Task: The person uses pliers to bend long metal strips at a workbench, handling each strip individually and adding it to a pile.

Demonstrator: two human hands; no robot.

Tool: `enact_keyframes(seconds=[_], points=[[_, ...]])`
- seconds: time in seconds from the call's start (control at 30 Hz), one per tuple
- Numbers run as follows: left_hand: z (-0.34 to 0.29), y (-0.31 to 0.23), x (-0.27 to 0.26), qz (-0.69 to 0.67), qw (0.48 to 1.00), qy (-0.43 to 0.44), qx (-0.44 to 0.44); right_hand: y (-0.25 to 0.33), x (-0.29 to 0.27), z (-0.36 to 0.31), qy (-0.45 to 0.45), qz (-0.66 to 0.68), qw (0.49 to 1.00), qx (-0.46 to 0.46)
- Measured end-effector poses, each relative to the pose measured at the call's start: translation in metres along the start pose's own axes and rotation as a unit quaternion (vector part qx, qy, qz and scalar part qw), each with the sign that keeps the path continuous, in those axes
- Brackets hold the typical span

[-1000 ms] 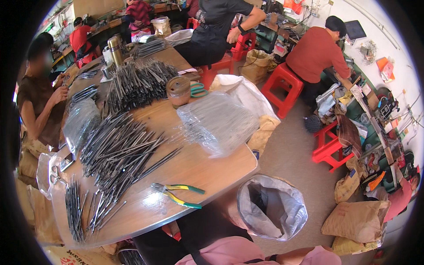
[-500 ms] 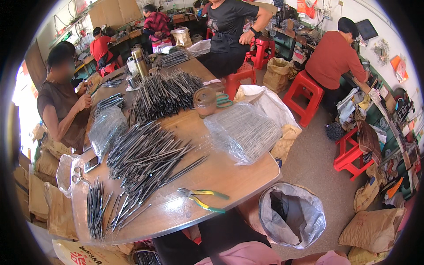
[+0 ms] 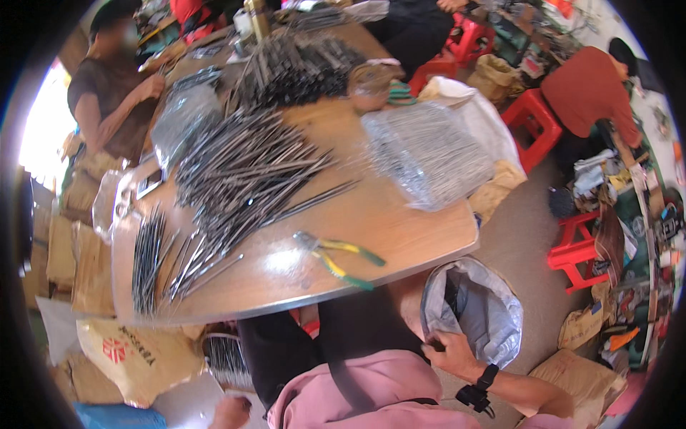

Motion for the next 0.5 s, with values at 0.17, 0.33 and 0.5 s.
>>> enact_keyframes(seconds=[0.17, 0.33, 0.5], points=[[0.036, -0.086, -0.149, -0.122, 0.984, -0.121, 0.050, 0.131, 0.031, 0.059, -0.009, -0.027, 0.900, -0.435], [0.071, -0.099, -0.177, -0.222, 0.928, -0.259, 0.146, 0.187, -0.002, 0.137, -0.108, -0.119, 0.886, -0.436], [0.079, -0.106, -0.174, -0.282, 0.913, -0.270, 0.122, 0.212, -0.023, 0.170, -0.146, -0.146, 0.832, -0.515]])
Point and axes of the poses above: each hand's wrist, its own z-axis towards the middle knuckle, its own x-axis out of the palm, y = z × x, the point moved 2 cm from there along z, towards the middle knuckle, and after that the axes turned 10 degrees about z, right-handed, at the moved point
